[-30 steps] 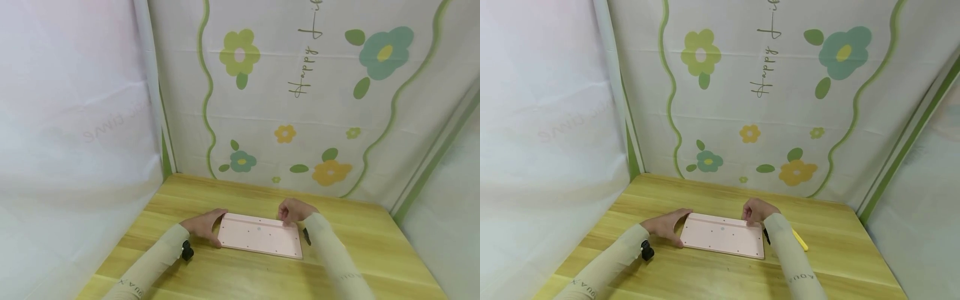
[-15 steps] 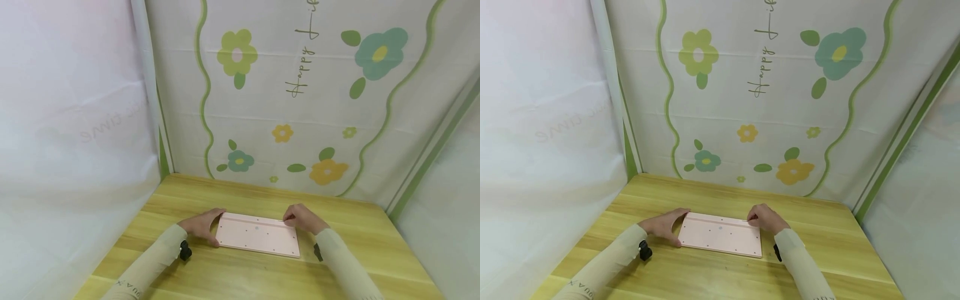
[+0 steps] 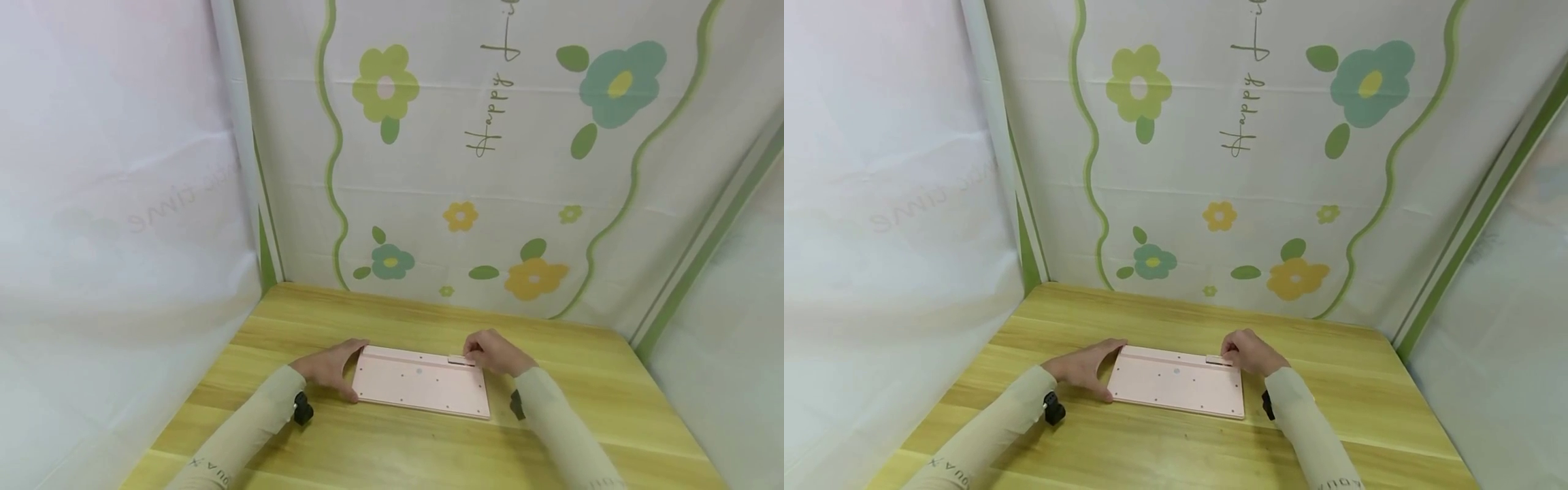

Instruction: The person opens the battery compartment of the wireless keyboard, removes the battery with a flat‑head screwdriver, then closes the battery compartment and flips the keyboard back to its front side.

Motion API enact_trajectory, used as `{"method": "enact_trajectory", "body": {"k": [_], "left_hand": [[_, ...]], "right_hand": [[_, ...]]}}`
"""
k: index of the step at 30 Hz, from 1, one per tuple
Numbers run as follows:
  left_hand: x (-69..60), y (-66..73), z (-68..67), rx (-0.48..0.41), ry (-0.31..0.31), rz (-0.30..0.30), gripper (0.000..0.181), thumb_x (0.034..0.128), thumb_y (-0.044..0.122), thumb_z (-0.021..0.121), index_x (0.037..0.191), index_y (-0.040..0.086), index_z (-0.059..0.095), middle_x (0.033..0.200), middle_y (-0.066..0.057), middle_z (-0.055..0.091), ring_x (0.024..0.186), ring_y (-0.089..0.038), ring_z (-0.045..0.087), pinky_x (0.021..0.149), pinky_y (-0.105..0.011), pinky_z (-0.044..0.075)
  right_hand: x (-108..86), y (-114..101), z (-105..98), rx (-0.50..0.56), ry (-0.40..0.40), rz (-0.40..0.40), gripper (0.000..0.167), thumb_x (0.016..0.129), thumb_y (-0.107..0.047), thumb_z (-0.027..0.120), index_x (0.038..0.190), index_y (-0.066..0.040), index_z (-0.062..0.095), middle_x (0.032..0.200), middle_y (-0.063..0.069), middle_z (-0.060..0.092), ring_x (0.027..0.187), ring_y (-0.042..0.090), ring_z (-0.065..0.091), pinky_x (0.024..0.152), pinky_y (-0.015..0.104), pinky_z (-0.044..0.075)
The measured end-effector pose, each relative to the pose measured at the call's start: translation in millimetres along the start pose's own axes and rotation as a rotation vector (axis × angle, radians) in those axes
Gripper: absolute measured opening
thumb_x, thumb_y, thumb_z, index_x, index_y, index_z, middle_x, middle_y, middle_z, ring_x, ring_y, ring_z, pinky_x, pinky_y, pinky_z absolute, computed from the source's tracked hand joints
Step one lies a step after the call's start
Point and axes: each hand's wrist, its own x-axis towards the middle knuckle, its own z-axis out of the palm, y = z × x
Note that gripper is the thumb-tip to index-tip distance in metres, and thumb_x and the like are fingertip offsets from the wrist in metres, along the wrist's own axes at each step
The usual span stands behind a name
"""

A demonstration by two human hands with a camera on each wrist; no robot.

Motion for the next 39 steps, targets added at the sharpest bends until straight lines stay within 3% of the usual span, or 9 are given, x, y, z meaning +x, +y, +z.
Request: {"method": "enact_trajectory", "body": {"k": [7,15,23,30,33,39], "left_hand": [[1.2,2.0,-1.4,0.008,-0.004,0.002,0.129,0.0717,0.046,0.097,0.168,0.007,0.021,0.174,-0.015,0.027,0.161,-0.037,0.028,0.129,-0.058,0.03],[2.9,2.5,1.2,0.013,-0.009,0.022,0.129,0.0715,0.049,0.097,0.168,0.006,0.022,0.172,-0.014,0.03,0.16,-0.034,0.031,0.128,-0.056,0.031],[4.6,4.0,3.2,0.016,-0.015,0.027,0.129,0.0717,0.049,0.097,0.168,0.007,0.022,0.172,-0.013,0.03,0.16,-0.033,0.03,0.128,-0.056,0.031],[2.6,4.7,0.6,0.005,-0.014,0.025,0.128,0.0721,0.047,0.097,0.168,0.007,0.023,0.172,-0.014,0.03,0.16,-0.034,0.031,0.128,-0.056,0.031],[0.5,4.3,-1.0,0.002,-0.011,0.012,0.128,0.0722,0.046,0.097,0.168,0.008,0.022,0.173,-0.014,0.029,0.16,-0.034,0.03,0.128,-0.056,0.031],[-2.5,2.6,-2.5,0.009,0.002,0.004,0.126,0.0726,0.045,0.097,0.168,0.008,0.023,0.172,-0.014,0.03,0.16,-0.034,0.031,0.128,-0.056,0.031]], "right_hand": [[3.9,-0.6,-7.3,-0.023,0.036,0.023,0.013,0.103,0.002,0.061,0.095,0.002,0.072,0.088,0.011,0.07,0.073,0.011,0.053,0.063,0.023,0.048],[7.8,8.0,-4.5,-0.052,0.074,0.117,0.013,0.103,0.003,0.062,0.096,0.003,0.073,0.093,0.013,0.073,0.08,0.019,0.06,0.069,0.028,0.051],[10.3,26.6,7.3,-0.088,0.09,0.118,0.016,0.102,0.004,0.062,0.093,-0.002,0.073,0.09,0.007,0.072,0.079,0.014,0.058,0.071,0.029,0.052],[10.5,25.5,6.1,-0.034,0.08,0.127,0.011,0.102,-0.001,0.066,0.096,-0.003,0.075,0.091,0.008,0.074,0.082,0.016,0.063,0.072,0.029,0.054],[8.9,22.0,-0.1,-0.045,0.073,0.104,0.009,0.1,-0.004,0.071,0.105,0.001,0.076,0.099,0.011,0.075,0.088,0.018,0.067,0.077,0.032,0.058],[-3.9,15.0,-21.0,-0.15,0.086,0.006,0.032,0.094,-0.007,0.079,0.119,0.01,0.072,0.116,0.026,0.074,0.1,0.033,0.072,0.09,0.047,0.061]]}}
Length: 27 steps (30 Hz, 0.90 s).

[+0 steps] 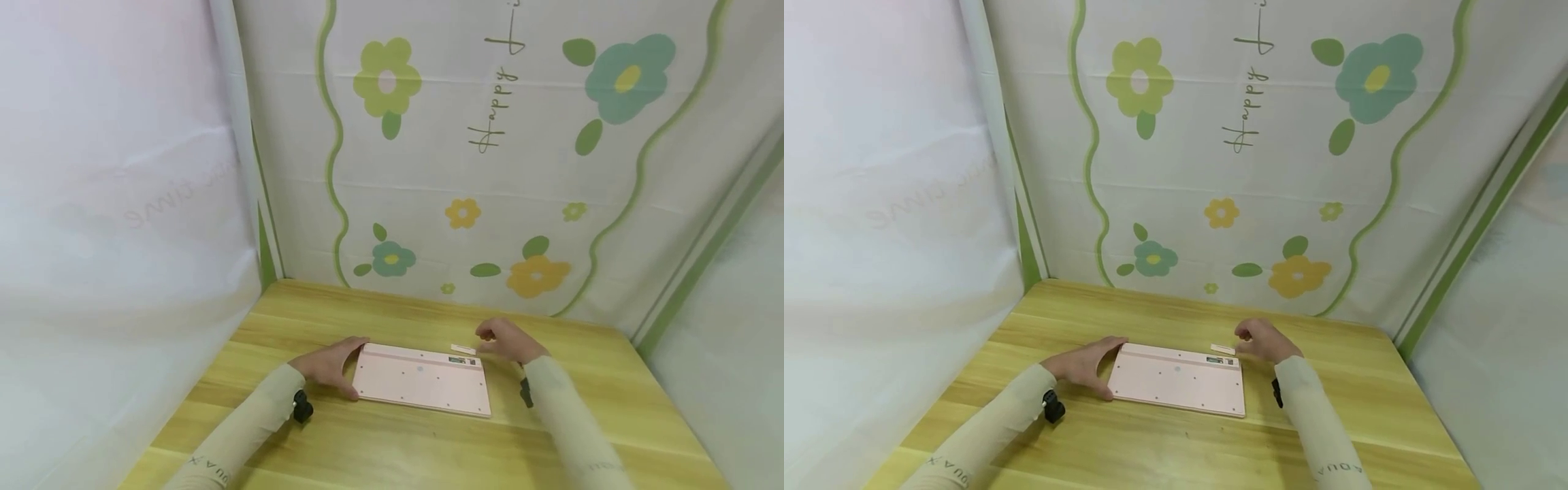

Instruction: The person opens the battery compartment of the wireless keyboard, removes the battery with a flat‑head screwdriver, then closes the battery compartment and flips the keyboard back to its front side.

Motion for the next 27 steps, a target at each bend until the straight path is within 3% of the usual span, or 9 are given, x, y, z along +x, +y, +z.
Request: {"method": "enact_trajectory", "body": {"k": [3,11,21,27], "left_hand": [[-0.5,-0.3,-0.8,-0.002,0.001,0.004,0.126,0.0729,0.044,0.097,0.168,0.008,0.023,0.172,-0.014,0.03,0.16,-0.035,0.03,0.128,-0.056,0.031],[-1.8,-1.1,-0.7,0.006,0.008,0.002,0.126,0.0733,0.044,0.097,0.168,0.006,0.023,0.173,-0.016,0.028,0.161,-0.037,0.029,0.128,-0.058,0.031],[-0.3,-2.2,0.0,0.012,0.004,0.015,0.125,0.0734,0.045,0.097,0.167,0.006,0.023,0.172,-0.015,0.029,0.16,-0.037,0.03,0.128,-0.057,0.031],[0.3,-2.7,1.0,0.019,0.002,0.011,0.126,0.0735,0.046,0.097,0.168,0.008,0.023,0.173,-0.015,0.029,0.16,-0.037,0.03,0.127,-0.057,0.032]], "right_hand": [[-11.3,-1.9,-12.4,-0.033,-0.003,-0.014,0.038,0.092,-0.011,0.082,0.121,0.011,0.071,0.12,0.029,0.072,0.104,0.037,0.072,0.092,0.05,0.061],[-53.2,1.8,-26.9,-0.071,0.024,0.023,0.042,0.091,-0.019,0.083,0.124,0.005,0.07,0.12,0.019,0.073,0.107,0.035,0.07,0.094,0.053,0.059],[-109.4,25.9,-19.8,-0.086,0.156,0.11,0.048,0.091,-0.017,0.083,0.127,0.009,0.067,0.119,0.022,0.072,0.106,0.036,0.07,0.092,0.055,0.06],[-130.4,40.0,-6.4,-0.042,0.175,0.179,0.051,0.089,-0.018,0.085,0.126,0.012,0.066,0.119,0.027,0.071,0.106,0.041,0.071,0.09,0.056,0.061]]}}
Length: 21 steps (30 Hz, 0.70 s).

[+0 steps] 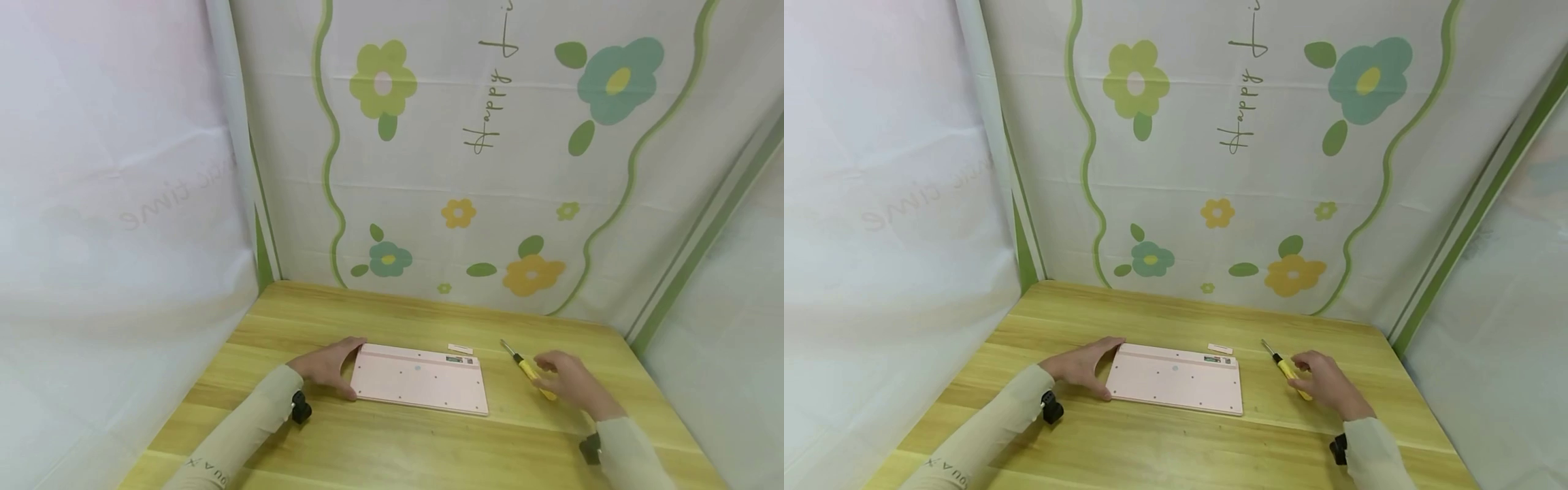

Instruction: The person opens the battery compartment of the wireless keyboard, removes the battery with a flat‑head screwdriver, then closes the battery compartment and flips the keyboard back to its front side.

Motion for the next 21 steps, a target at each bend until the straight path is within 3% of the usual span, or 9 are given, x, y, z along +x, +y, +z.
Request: {"method": "enact_trajectory", "body": {"k": [5,9,16,21], "left_hand": [[0.3,0.1,1.7,-0.018,-0.004,0.0,0.127,0.0732,0.046,0.097,0.168,0.007,0.022,0.173,-0.015,0.028,0.16,-0.037,0.03,0.127,-0.058,0.032],[-0.1,0.9,2.8,-0.027,-0.006,-0.001,0.128,0.0731,0.046,0.097,0.168,0.007,0.021,0.173,-0.015,0.028,0.16,-0.037,0.029,0.127,-0.059,0.031],[-0.9,2.3,1.3,-0.031,-0.003,-0.007,0.127,0.0734,0.044,0.097,0.168,0.006,0.021,0.174,-0.016,0.027,0.161,-0.038,0.028,0.128,-0.058,0.03],[-1.4,1.5,0.0,-0.033,-0.007,-0.004,0.127,0.0736,0.044,0.097,0.168,0.007,0.02,0.174,-0.016,0.026,0.161,-0.038,0.028,0.128,-0.058,0.03]], "right_hand": [[-5.1,11.7,9.6,0.014,-0.017,0.057,0.051,0.088,-0.018,0.085,0.124,0.012,0.067,0.119,0.028,0.071,0.106,0.041,0.072,0.091,0.053,0.061],[-3.0,19.2,14.1,-0.006,-0.028,0.057,0.046,0.085,-0.019,0.087,0.117,0.01,0.071,0.109,0.019,0.075,0.097,0.031,0.072,0.084,0.048,0.062],[5.0,27.2,19.5,-0.014,-0.037,0.069,0.034,0.087,-0.02,0.086,0.109,0.003,0.075,0.098,0.005,0.075,0.086,0.014,0.065,0.073,0.028,0.056],[10.8,22.2,20.3,-0.007,-0.039,0.082,0.025,0.089,-0.02,0.084,0.103,-0.001,0.076,0.092,0.001,0.073,0.081,0.011,0.059,0.069,0.026,0.051]]}}
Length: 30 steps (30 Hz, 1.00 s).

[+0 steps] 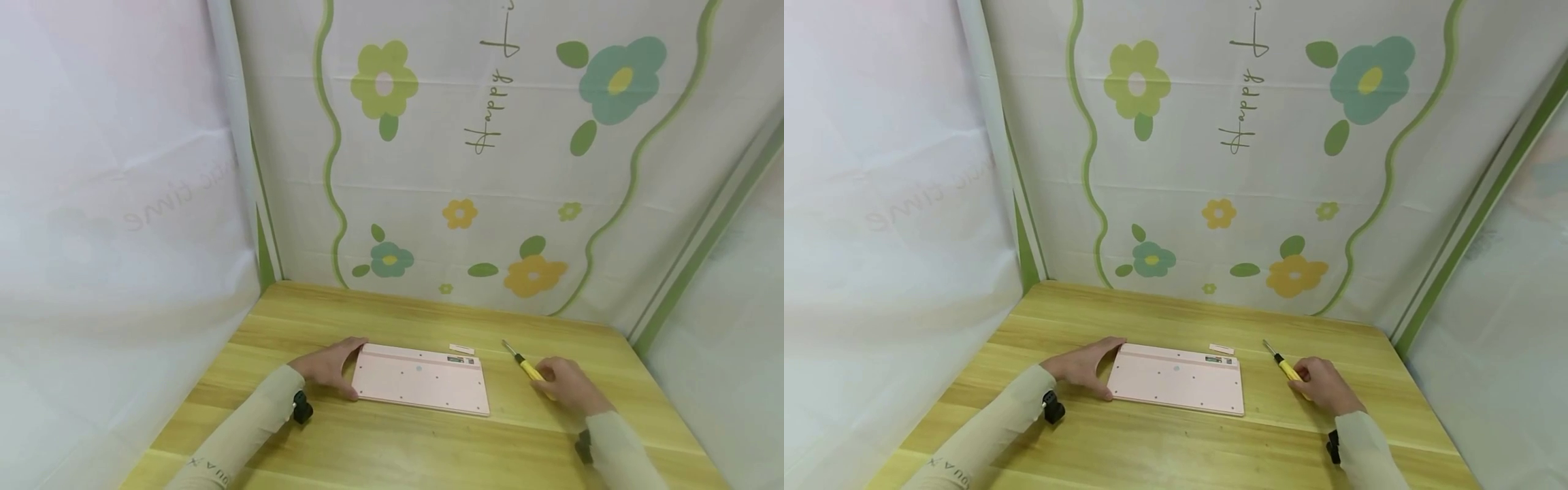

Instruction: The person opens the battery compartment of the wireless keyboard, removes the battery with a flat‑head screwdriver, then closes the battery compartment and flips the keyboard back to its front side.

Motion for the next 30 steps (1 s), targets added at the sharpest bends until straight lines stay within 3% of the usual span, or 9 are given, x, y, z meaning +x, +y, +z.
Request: {"method": "enact_trajectory", "body": {"k": [6,14,19,23,30], "left_hand": [[0.6,0.9,-0.6,-0.002,0.001,0.004,0.127,0.0727,0.043,0.097,0.168,0.006,0.022,0.173,-0.016,0.028,0.16,-0.038,0.029,0.128,-0.059,0.031],[1.0,0.9,0.1,0.004,0.0,0.008,0.127,0.0728,0.044,0.097,0.168,0.006,0.022,0.173,-0.015,0.029,0.16,-0.036,0.03,0.128,-0.059,0.031],[0.5,0.7,-0.2,0.006,0.0,0.011,0.127,0.0733,0.044,0.097,0.168,0.006,0.022,0.172,-0.015,0.029,0.16,-0.037,0.03,0.127,-0.059,0.031],[0.2,0.5,-0.3,0.0,-0.002,0.006,0.127,0.0734,0.043,0.097,0.168,0.006,0.022,0.172,-0.015,0.029,0.159,-0.037,0.031,0.127,-0.059,0.032],[1.1,-0.2,-0.7,0.009,-0.009,0.006,0.128,0.0738,0.045,0.096,0.169,0.006,0.02,0.173,-0.015,0.027,0.16,-0.037,0.029,0.128,-0.059,0.031]], "right_hand": [[1.7,-2.7,2.5,0.034,0.032,0.032,0.016,0.092,-0.018,0.081,0.095,-0.004,0.074,0.09,0.004,0.073,0.08,0.014,0.062,0.067,0.026,0.052],[0.7,9.0,9.0,0.038,0.128,0.059,0.016,0.091,-0.025,0.083,0.093,-0.01,0.076,0.096,0.007,0.079,0.089,0.024,0.072,0.079,0.045,0.062],[-4.3,10.6,7.2,0.039,0.212,0.03,0.014,0.089,-0.021,0.085,0.094,-0.011,0.076,0.098,0.009,0.079,0.092,0.031,0.075,0.082,0.052,0.062],[-7.8,5.7,0.1,0.043,0.245,0.003,0.014,0.086,-0.016,0.086,0.093,-0.012,0.075,0.096,0.007,0.079,0.09,0.028,0.075,0.081,0.043,0.062],[-11.3,-5.7,-17.7,0.045,0.243,-0.071,0.017,0.081,-0.012,0.087,0.093,-0.013,0.075,0.091,0.0,0.076,0.082,0.009,0.07,0.076,0.026,0.06]]}}
